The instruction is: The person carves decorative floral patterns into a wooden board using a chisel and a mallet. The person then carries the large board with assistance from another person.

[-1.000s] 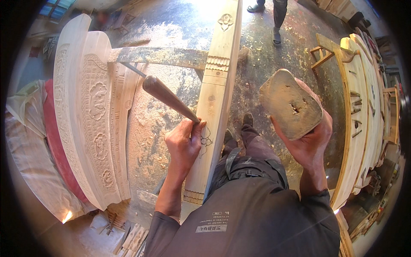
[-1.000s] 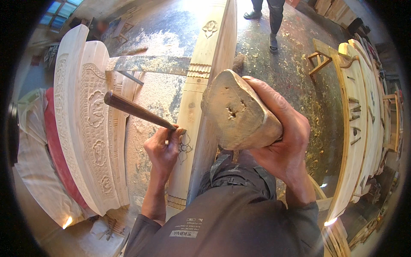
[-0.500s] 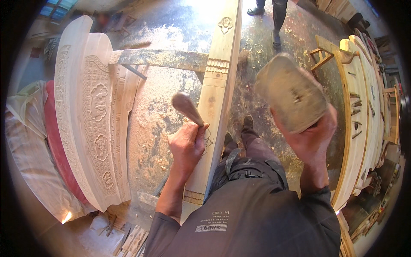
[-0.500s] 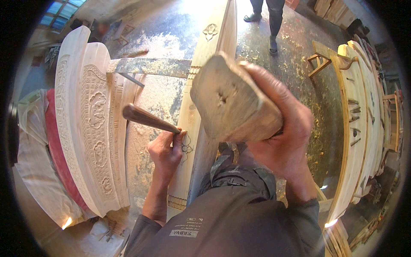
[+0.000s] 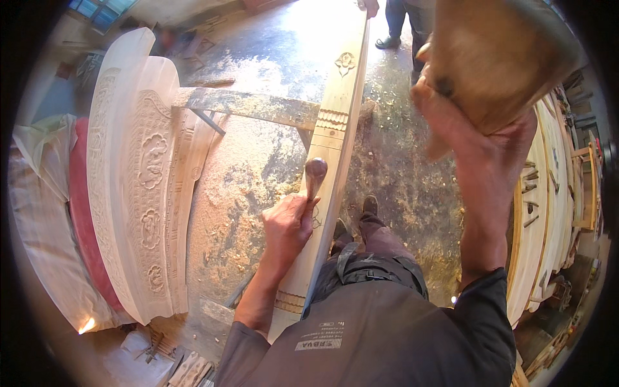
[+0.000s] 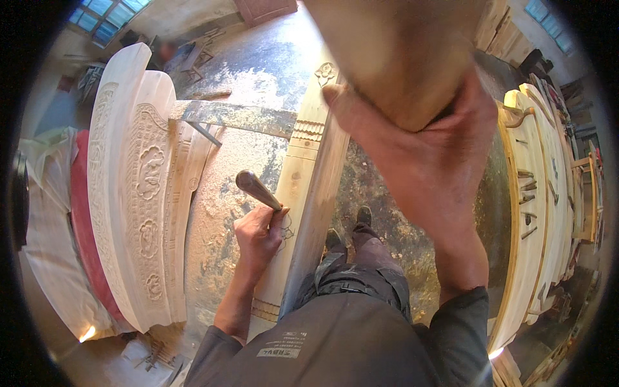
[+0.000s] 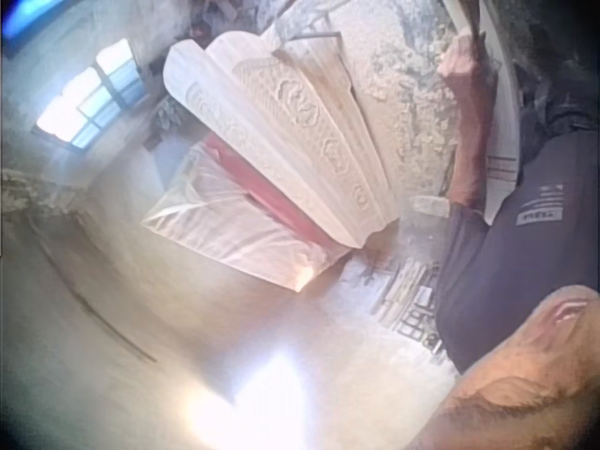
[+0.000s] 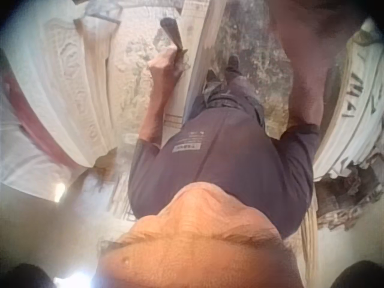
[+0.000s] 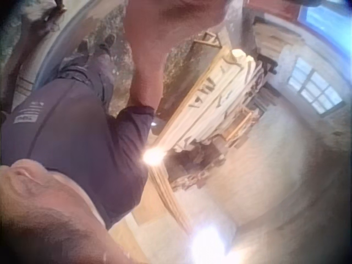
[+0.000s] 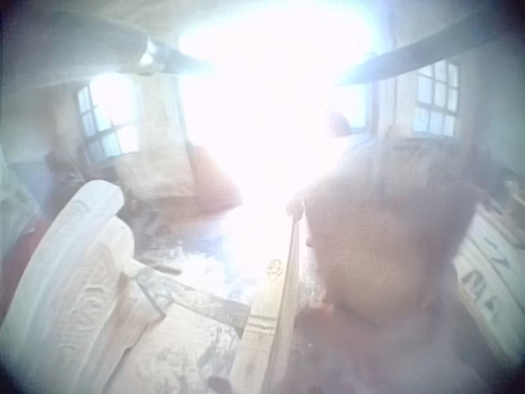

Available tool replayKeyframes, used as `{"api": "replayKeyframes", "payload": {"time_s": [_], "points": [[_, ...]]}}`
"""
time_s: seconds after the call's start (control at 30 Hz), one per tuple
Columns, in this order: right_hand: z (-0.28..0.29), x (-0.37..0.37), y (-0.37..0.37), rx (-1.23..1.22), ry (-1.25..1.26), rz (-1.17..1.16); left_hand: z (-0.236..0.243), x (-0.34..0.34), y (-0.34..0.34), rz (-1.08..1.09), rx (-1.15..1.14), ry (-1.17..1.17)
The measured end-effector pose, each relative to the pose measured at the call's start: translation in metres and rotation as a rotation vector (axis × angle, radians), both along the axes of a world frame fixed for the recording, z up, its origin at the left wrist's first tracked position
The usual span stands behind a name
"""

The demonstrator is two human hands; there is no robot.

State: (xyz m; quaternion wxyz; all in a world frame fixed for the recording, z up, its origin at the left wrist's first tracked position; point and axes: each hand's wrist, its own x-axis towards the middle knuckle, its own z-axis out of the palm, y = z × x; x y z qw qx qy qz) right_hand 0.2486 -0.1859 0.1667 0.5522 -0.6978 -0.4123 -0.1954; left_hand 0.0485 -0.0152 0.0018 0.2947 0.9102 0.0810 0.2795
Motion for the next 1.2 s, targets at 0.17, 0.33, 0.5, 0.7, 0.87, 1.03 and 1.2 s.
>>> {"api": "replayKeyframes", "payload": {"time_s": [0.17, 0.33, 0.5, 0.7, 0.87, 1.03, 1.2], "points": [[0.002, -0.004, 0.001, -0.479, -0.534, -0.220, -0.001, -0.006, 0.000, 0.022, 0.034, 0.070], [-0.006, -0.012, -0.019, -0.182, -0.011, -0.036, 0.000, -0.001, -0.003, 0.016, 0.032, -0.015], [-0.019, 0.009, -0.020, -0.393, -0.465, -0.226, 0.000, -0.006, 0.000, 0.027, 0.055, 0.097], [-0.074, -0.006, -0.085, -0.161, 0.594, -0.218, 0.024, -0.014, 0.023, 0.288, -0.846, -0.280], [-0.144, -0.003, -0.115, -0.231, 0.958, -0.186, 0.035, -0.032, 0.009, 0.315, -1.057, -0.149], [-0.169, 0.019, -0.103, -0.224, 1.016, -0.022, 0.028, -0.031, -0.023, 0.486, -1.230, -0.189], [-0.153, 0.045, -0.067, -0.293, 0.998, 0.181, 0.004, -0.026, -0.047, 0.602, -1.118, -0.276]]}}
